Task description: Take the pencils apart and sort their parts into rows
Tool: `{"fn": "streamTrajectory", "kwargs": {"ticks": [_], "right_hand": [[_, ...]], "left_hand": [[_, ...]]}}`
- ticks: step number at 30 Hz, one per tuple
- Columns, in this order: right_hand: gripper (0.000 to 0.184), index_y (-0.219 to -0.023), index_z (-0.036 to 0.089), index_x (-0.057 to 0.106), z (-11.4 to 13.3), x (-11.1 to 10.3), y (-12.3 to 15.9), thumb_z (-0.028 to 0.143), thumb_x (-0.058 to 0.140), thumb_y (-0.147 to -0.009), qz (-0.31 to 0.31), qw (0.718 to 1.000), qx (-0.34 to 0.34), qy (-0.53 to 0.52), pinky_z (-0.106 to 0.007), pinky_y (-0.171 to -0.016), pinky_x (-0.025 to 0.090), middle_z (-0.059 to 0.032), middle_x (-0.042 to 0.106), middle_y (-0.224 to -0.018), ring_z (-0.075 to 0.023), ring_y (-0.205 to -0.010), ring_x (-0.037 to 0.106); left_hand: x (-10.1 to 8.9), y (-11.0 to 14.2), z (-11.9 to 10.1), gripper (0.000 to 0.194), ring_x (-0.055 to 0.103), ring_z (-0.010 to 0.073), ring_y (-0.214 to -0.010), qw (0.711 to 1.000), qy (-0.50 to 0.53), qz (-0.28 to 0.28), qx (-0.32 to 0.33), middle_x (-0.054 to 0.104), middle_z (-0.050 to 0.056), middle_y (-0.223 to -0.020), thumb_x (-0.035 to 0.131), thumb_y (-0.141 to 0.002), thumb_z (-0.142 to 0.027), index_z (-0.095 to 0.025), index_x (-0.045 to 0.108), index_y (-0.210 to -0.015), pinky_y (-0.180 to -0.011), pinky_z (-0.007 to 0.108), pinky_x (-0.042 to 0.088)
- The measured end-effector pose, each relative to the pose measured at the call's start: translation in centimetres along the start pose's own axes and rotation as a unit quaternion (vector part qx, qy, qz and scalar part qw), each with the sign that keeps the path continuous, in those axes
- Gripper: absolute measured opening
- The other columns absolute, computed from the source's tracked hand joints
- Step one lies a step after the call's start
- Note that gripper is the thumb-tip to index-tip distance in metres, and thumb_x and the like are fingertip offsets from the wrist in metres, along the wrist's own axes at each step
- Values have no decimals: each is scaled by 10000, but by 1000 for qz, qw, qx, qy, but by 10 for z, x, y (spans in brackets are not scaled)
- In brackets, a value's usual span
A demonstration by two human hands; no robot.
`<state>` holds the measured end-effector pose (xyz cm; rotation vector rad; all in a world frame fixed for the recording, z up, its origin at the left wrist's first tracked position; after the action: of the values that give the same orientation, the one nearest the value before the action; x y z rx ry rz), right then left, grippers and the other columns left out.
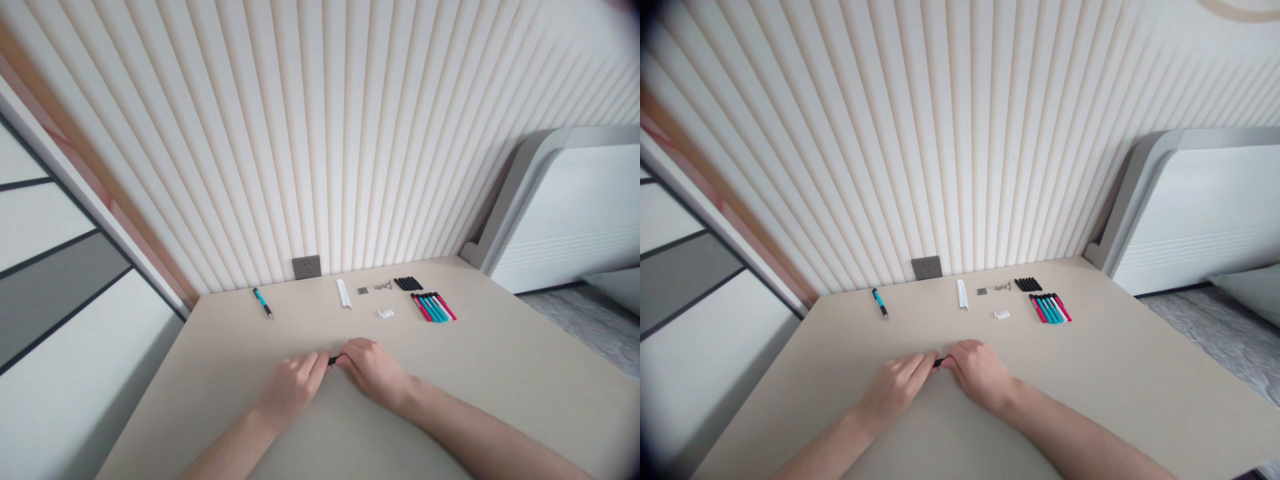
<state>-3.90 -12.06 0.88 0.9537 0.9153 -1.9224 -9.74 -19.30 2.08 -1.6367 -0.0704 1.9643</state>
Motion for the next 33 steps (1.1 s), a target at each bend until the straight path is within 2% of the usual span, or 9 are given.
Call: {"fn": "streamTrajectory", "kwargs": {"ticks": [5, 9, 11, 15, 18, 23, 27, 30, 33], "right_hand": [[206, -1000, 200, 612, 5, -13, -1, 336, 457, -1010, -29, 999, -27, -18, -294, -787, 449, -51, 666, -910, -193, -872, 605], [308, -867, 196, 624, -7, -14, -2, 316, 391, -1030, -19, 1000, -12, -9, -301, -768, 443, -43, 635, -810, -182, -802, 587], [293, -831, 197, 609, -14, -15, -3, 303, 415, -1024, -20, 999, 4, -26, -288, -750, 443, -37, 631, -806, -174, -801, 584], [119, -955, 204, 592, -11, -20, -2, 262, 493, -988, -37, 997, -11, -61, -289, -787, 452, -42, 649, -904, -175, -869, 587], [165, -1059, 202, 593, -8, -18, -1, 270, 453, -1003, -38, 998, -23, -48, -319, -851, 451, -62, 662, -974, -191, -928, 591], [236, -892, 207, 619, -13, -10, -3, 279, 431, -1015, -19, 999, -8, -32, -296, -775, 453, -40, 642, -836, -182, -821, 585], [80, -998, 210, 600, -15, -19, -2, 235, 533, -962, -49, 998, -8, -34, -312, -809, 443, -48, 652, -927, -193, -894, 575], [115, -995, 207, 610, -12, -18, -3, 286, 529, -971, -37, 999, -21, -26, -328, -818, 439, -42, 651, -890, -195, -862, 570], [259, -864, 204, 618, -12, -12, -4, 291, 427, -1017, -19, 999, -28, -22, -324, -794, 438, -36, 631, -807, -185, -802, 563]], "left_hand": [[7, 3, 8, 240, 685, 164, -673, 999, 12, 11, -34, 664, 37, -784, 390, -1019, -156, -132, 583, -1159, -534, 253, 497], [8, 3, 13, 218, 680, 162, -671, 998, 20, 10, -58, 655, 19, -772, 399, -1029, -209, -147, 586, -1123, -530, 260, 489], [8, 3, 14, 214, 675, 159, -661, 998, 22, 10, -66, 646, 9, -759, 396, -1032, -221, -159, 586, -1109, -527, 258, 480], [8, 1, 15, 202, 672, 157, -672, 997, 24, 20, -76, 644, 11, -774, 401, -1029, -207, -173, 577, -1120, -544, 255, 475], [6, 0, 15, 185, 669, 158, -680, 996, 26, 17, -81, 642, 12, -785, 416, -1021, -197, -175, 573, -1117, -551, 255, 471], [6, 1, 17, 160, 655, 155, -653, 995, 32, 6, -90, 629, 5, -763, 433, -1015, -213, -186, 575, -1084, -535, 255, 458], [10, 2, 19, 157, 655, 160, -653, 995, 22, 16, -92, 633, 7, -777, 432, -1014, -206, -182, 572, -1081, -533, 262, 455], [9, 2, 20, 151, 648, 166, -630, 995, 19, 13, -97, 628, 5, -774, 441, -1012, -221, -182, 575, -1071, -510, 274, 443], [8, 2, 20, 148, 645, 164, -625, 995, 29, 8, -100, 619, 4, -767, 446, -1009, -227, -187, 578, -1062, -503, 269, 434]]}}
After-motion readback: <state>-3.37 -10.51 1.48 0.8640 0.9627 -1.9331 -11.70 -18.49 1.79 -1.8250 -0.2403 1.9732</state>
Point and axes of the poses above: each hand's wrist, its own y-axis away from the middle knuckle, its own x-axis out of the palm, z = x × y, the point moved 10 cm from there along -y, towards the middle knuckle
